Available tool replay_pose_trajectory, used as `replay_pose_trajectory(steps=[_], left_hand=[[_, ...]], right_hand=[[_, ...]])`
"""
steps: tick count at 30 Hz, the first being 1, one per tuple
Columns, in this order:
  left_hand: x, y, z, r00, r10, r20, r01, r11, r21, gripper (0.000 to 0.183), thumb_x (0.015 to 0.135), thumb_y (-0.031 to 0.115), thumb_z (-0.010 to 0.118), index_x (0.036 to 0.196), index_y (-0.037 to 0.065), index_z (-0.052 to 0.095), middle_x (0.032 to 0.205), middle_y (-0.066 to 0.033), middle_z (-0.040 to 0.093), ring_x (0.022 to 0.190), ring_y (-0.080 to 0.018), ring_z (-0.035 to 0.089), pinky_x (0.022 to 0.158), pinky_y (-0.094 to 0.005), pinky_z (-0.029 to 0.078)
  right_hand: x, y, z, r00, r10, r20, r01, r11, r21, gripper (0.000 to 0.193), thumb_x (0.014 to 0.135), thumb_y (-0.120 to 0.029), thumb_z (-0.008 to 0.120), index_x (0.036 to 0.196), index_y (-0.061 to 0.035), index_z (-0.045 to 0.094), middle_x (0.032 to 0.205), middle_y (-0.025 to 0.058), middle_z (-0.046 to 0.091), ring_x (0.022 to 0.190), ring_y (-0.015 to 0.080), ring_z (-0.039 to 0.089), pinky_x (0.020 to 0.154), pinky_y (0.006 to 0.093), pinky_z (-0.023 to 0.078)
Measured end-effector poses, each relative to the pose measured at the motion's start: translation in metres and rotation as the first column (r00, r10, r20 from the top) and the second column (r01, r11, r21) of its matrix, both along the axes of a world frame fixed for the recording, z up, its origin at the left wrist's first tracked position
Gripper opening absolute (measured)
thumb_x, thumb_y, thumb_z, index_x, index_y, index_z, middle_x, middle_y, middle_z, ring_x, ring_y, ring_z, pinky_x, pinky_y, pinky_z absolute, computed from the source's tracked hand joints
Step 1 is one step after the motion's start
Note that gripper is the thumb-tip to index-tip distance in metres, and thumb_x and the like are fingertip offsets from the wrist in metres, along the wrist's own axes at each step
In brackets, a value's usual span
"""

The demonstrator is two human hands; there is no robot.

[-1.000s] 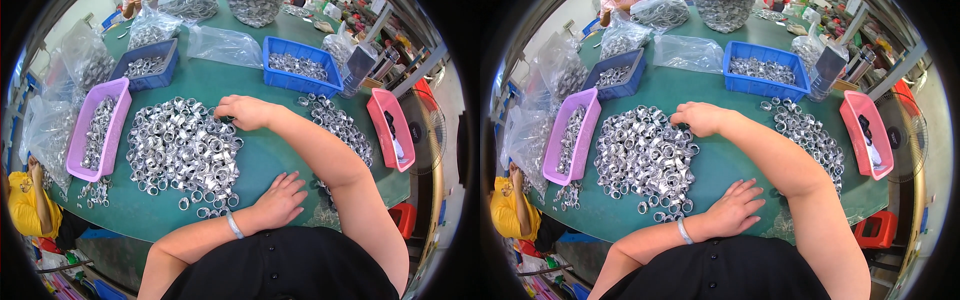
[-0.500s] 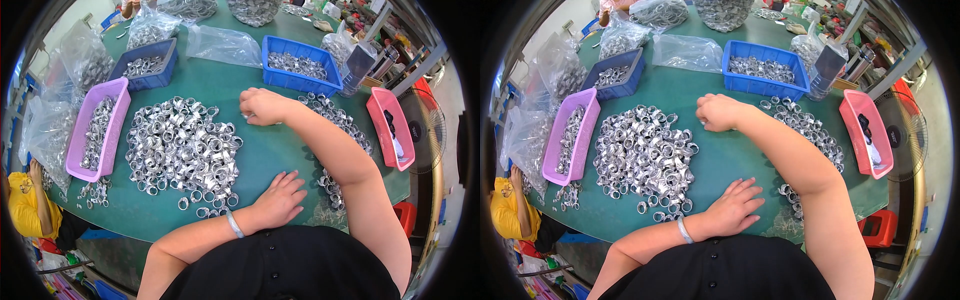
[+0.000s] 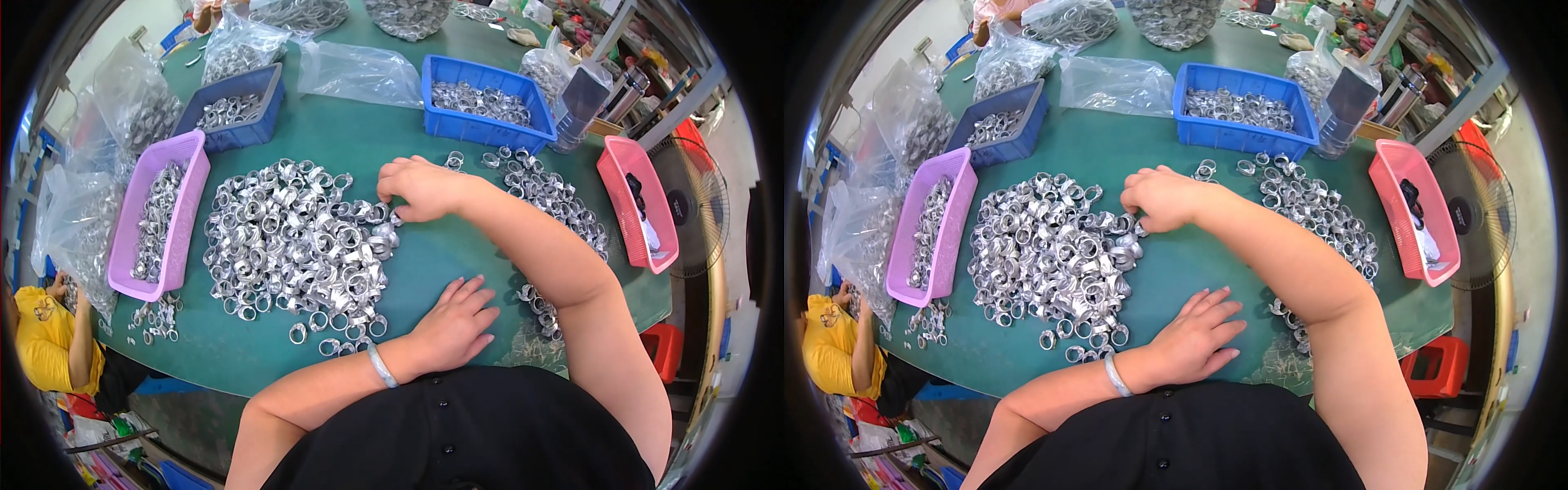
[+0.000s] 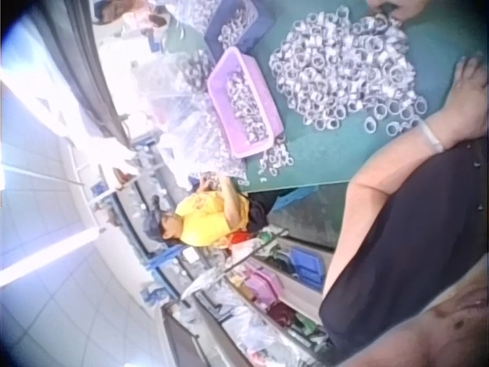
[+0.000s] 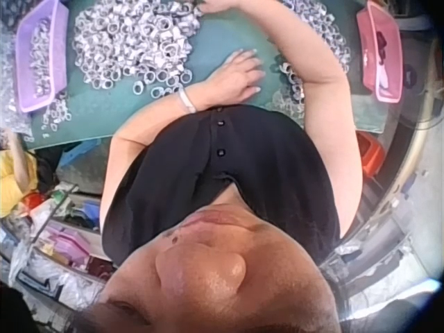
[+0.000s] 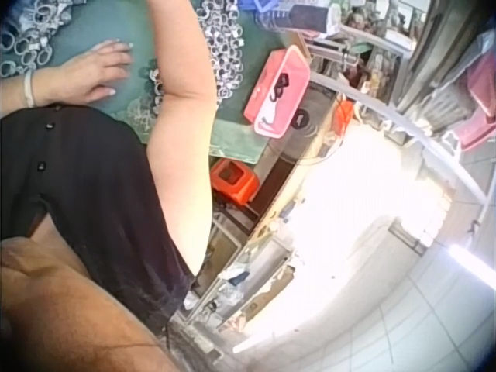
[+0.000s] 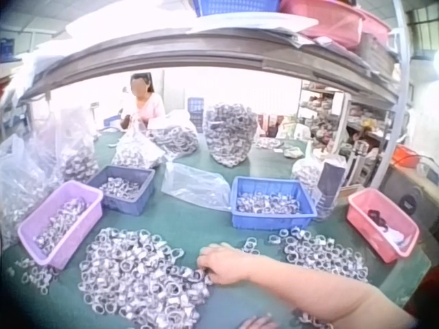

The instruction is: The person sorts through a large pile of metal rings on a table, picking them up individually or in small groups and placing them into a separate pile.

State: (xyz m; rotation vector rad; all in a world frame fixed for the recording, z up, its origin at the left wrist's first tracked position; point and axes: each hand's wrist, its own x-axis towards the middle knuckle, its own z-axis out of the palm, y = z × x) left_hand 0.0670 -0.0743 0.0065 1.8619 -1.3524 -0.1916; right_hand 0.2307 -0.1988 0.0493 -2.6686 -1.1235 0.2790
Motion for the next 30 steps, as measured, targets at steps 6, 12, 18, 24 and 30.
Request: replay_pose_trajectory(steps=[6,12,18,24,30], left_hand=[[0.000,0.000,0.000,1.000,0.001,-0.007,-0.001,1.000,0.009,0.040,0.079,0.019,0.070,0.114,0.003,0.060,0.128,-0.0181,0.049,0.130,-0.0398,0.037,0.107,-0.0547,0.029],[0.001,0.000,0.000,1.000,0.004,0.002,-0.004,1.000,0.011,0.040,0.078,0.019,0.070,0.114,0.003,0.060,0.128,-0.0179,0.049,0.131,-0.0396,0.037,0.107,-0.0548,0.029],[0.001,0.000,0.000,1.000,0.008,0.000,-0.008,1.000,0.002,0.040,0.078,0.019,0.071,0.113,0.003,0.060,0.128,-0.0179,0.049,0.130,-0.0397,0.038,0.107,-0.0549,0.030],[-0.001,0.000,0.000,1.000,0.007,0.000,-0.007,1.000,0.002,0.040,0.078,0.019,0.071,0.113,0.003,0.060,0.127,-0.0176,0.050,0.130,-0.0395,0.038,0.107,-0.0549,0.030],[0.001,0.000,-0.001,1.000,0.008,0.008,-0.008,1.000,0.014,0.040,0.078,0.019,0.071,0.113,0.004,0.060,0.127,-0.0173,0.050,0.130,-0.0392,0.038,0.108,-0.0547,0.029]], right_hand=[[-0.001,-0.009,-0.003,0.996,-0.070,0.050,0.071,0.997,-0.009,0.027,0.069,-0.002,0.059,0.095,-0.0099,0.061,0.097,0.0049,0.058,0.098,0.0272,0.055,0.088,0.0397,0.040],[-0.008,-0.003,-0.005,0.998,0.049,0.035,-0.054,0.984,0.169,0.036,0.072,-0.006,0.061,0.107,-0.0111,0.059,0.104,0.0059,0.059,0.102,0.0272,0.055,0.091,0.0404,0.039],[-0.004,-0.004,0.002,0.998,0.056,0.008,-0.056,0.995,0.079,0.033,0.072,-0.007,0.061,0.104,-0.0119,0.060,0.101,0.0047,0.059,0.102,0.0261,0.055,0.089,0.0405,0.040],[-0.012,-0.017,-0.002,0.993,0.005,0.117,-0.011,0.999,0.052,0.030,0.068,0.001,0.057,0.095,-0.0100,0.062,0.100,0.0038,0.060,0.100,0.0261,0.055,0.087,0.0392,0.040],[-0.017,-0.018,-0.001,0.997,0.059,0.045,-0.065,0.986,0.155,0.028,0.070,0.000,0.062,0.096,-0.0103,0.060,0.097,0.0031,0.058,0.099,0.0256,0.055,0.086,0.0391,0.040]])
